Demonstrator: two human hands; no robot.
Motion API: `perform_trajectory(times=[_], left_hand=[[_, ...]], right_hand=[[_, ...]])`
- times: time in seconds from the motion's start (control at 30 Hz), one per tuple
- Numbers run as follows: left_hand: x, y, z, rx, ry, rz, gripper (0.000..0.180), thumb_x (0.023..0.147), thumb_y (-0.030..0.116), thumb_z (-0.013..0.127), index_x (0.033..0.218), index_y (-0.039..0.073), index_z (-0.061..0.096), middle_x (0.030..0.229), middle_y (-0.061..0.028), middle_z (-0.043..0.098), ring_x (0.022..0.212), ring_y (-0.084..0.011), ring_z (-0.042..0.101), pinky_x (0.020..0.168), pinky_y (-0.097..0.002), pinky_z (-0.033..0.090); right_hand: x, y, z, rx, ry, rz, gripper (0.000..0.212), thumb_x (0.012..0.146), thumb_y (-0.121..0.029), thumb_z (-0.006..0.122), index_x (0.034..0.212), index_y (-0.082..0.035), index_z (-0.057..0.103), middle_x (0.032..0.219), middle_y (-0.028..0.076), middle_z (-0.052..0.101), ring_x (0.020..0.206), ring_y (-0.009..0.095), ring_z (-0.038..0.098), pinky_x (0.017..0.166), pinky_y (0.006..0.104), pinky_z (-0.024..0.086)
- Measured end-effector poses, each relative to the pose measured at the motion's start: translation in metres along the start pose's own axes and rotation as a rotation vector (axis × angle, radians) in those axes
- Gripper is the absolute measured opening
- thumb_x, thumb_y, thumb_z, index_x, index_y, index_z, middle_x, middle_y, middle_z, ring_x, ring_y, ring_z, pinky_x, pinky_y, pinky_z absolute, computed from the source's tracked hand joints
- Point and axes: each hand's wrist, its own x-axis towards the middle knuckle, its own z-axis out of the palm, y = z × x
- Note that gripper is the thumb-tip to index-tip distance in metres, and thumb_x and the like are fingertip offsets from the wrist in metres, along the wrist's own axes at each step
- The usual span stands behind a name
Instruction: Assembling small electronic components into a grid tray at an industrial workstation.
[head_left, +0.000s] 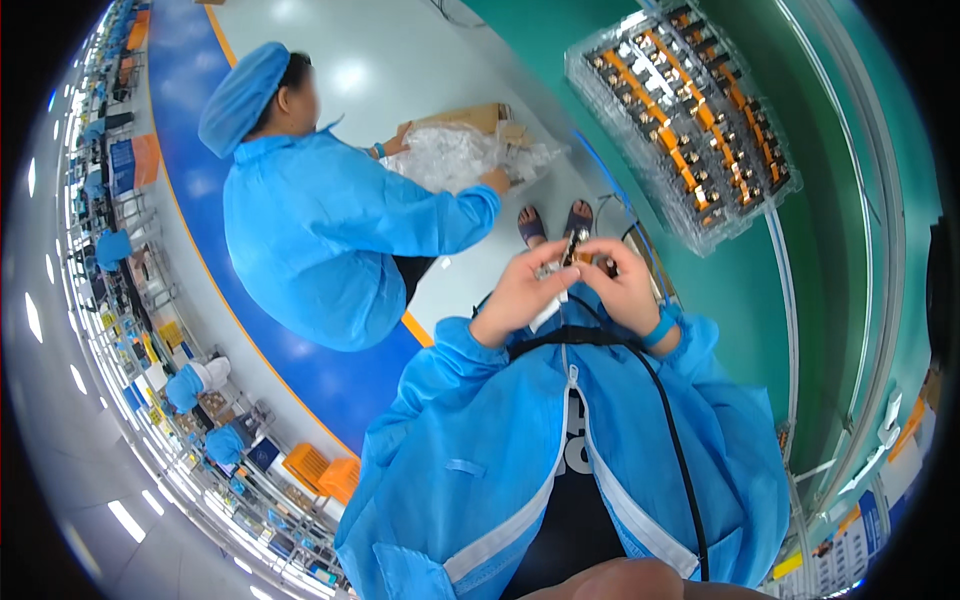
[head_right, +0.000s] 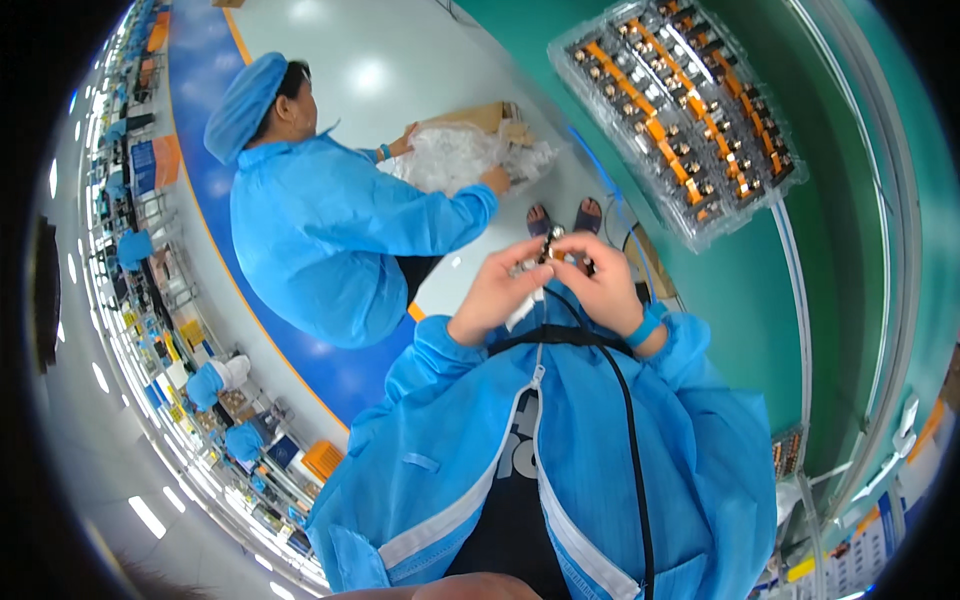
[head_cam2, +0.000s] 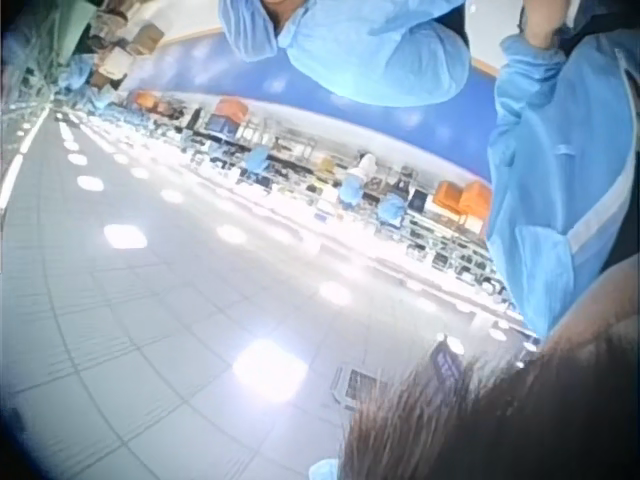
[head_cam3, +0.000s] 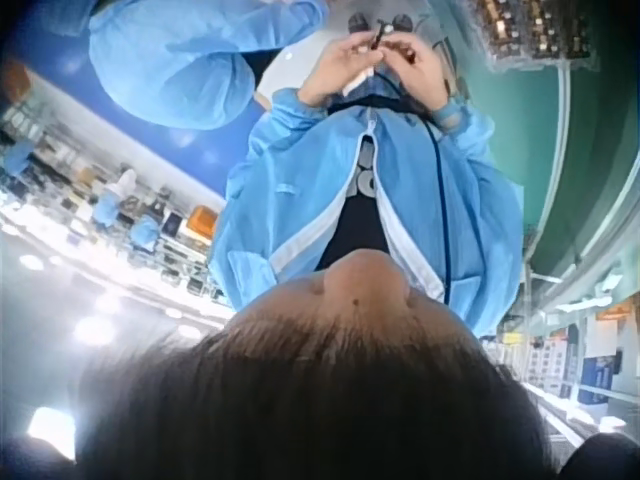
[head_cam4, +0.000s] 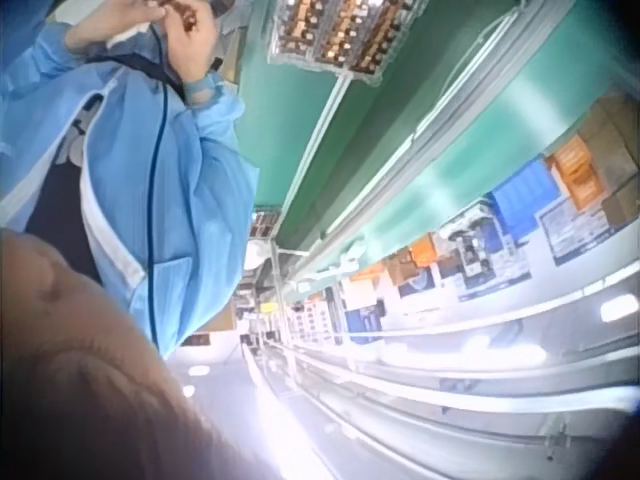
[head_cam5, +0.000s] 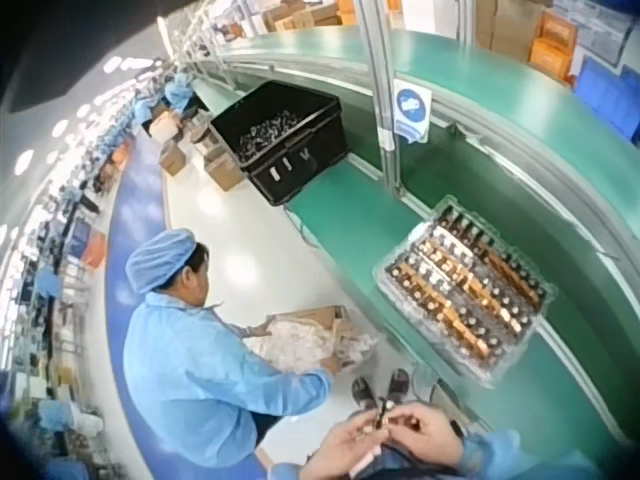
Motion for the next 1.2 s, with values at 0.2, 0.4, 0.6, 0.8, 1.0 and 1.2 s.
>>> perform_trajectory(times=[0.2, 0.4, 0.6, 0.8, 1.0, 1.2], left_hand=[[0.009, 0.017, -0.025, -0.235, 0.031, -0.046, 0.034, 0.093, 0.007, 0.065, 0.125, -0.003, 0.061, 0.107, -0.0063, 0.069, 0.097, -0.0122, 0.063, 0.087, -0.0270, 0.050], [0.010, 0.022, -0.033, -0.151, 0.080, 0.062, 0.031, 0.092, -0.001, 0.060, 0.123, -0.003, 0.060, 0.105, -0.0095, 0.069, 0.098, -0.0162, 0.066, 0.087, -0.0279, 0.052], [0.003, 0.024, -0.024, -0.175, 0.100, 0.133, 0.029, 0.091, 0.003, 0.064, 0.121, 0.001, 0.063, 0.092, 0.0001, 0.066, 0.082, -0.0053, 0.058, 0.068, -0.0204, 0.046], [-0.003, 0.025, -0.023, -0.025, 0.059, 0.153, 0.033, 0.090, 0.008, 0.069, 0.122, 0.002, 0.063, 0.093, 0.0012, 0.065, 0.082, -0.0061, 0.057, 0.069, -0.0220, 0.046], [-0.014, 0.043, -0.005, 0.486, 0.196, 0.317, 0.045, 0.077, 0.014, 0.081, 0.118, 0.005, 0.065, 0.095, -0.0109, 0.070, 0.087, -0.0187, 0.067, 0.077, -0.0308, 0.052], [-0.016, 0.030, -0.009, 0.421, 0.095, 0.331, 0.025, 0.089, 0.009, 0.069, 0.112, 0.000, 0.068, 0.094, -0.0085, 0.072, 0.083, -0.0119, 0.064, 0.073, -0.0263, 0.050]], right_hand=[[0.027, -0.004, 0.012, 0.047, -0.061, -0.060, 0.019, 0.089, -0.004, 0.066, 0.108, -0.005, 0.062, 0.095, 0.000, 0.067, 0.063, 0.003, 0.051, 0.055, 0.0209, 0.040], [0.027, -0.015, 0.025, 0.190, 0.077, -0.088, 0.019, 0.092, -0.006, 0.064, 0.109, -0.002, 0.058, 0.097, 0.002, 0.062, 0.079, 0.006, 0.055, 0.065, 0.0215, 0.044], [0.014, -0.016, 0.021, 0.125, 0.018, -0.082, 0.030, 0.092, -0.009, 0.065, 0.119, -0.002, 0.055, 0.095, 0.000, 0.058, 0.086, 0.006, 0.053, 0.071, 0.0217, 0.045], [0.011, -0.024, 0.030, 0.230, 0.026, -0.040, 0.016, 0.095, -0.012, 0.064, 0.106, -0.001, 0.060, 0.089, -0.001, 0.062, 0.079, 0.004, 0.054, 0.070, 0.0215, 0.046], [0.003, -0.015, 0.036, 0.219, 0.156, -0.040, 0.009, 0.097, -0.011, 0.062, 0.096, -0.002, 0.062, 0.086, 0.001, 0.066, 0.081, 0.006, 0.060, 0.071, 0.0234, 0.049], [-0.016, -0.020, 0.032, 0.079, 0.084, -0.200, 0.018, 0.092, -0.017, 0.070, 0.101, -0.005, 0.060, 0.087, -0.003, 0.058, 0.077, 0.004, 0.049, 0.065, 0.0211, 0.040]])
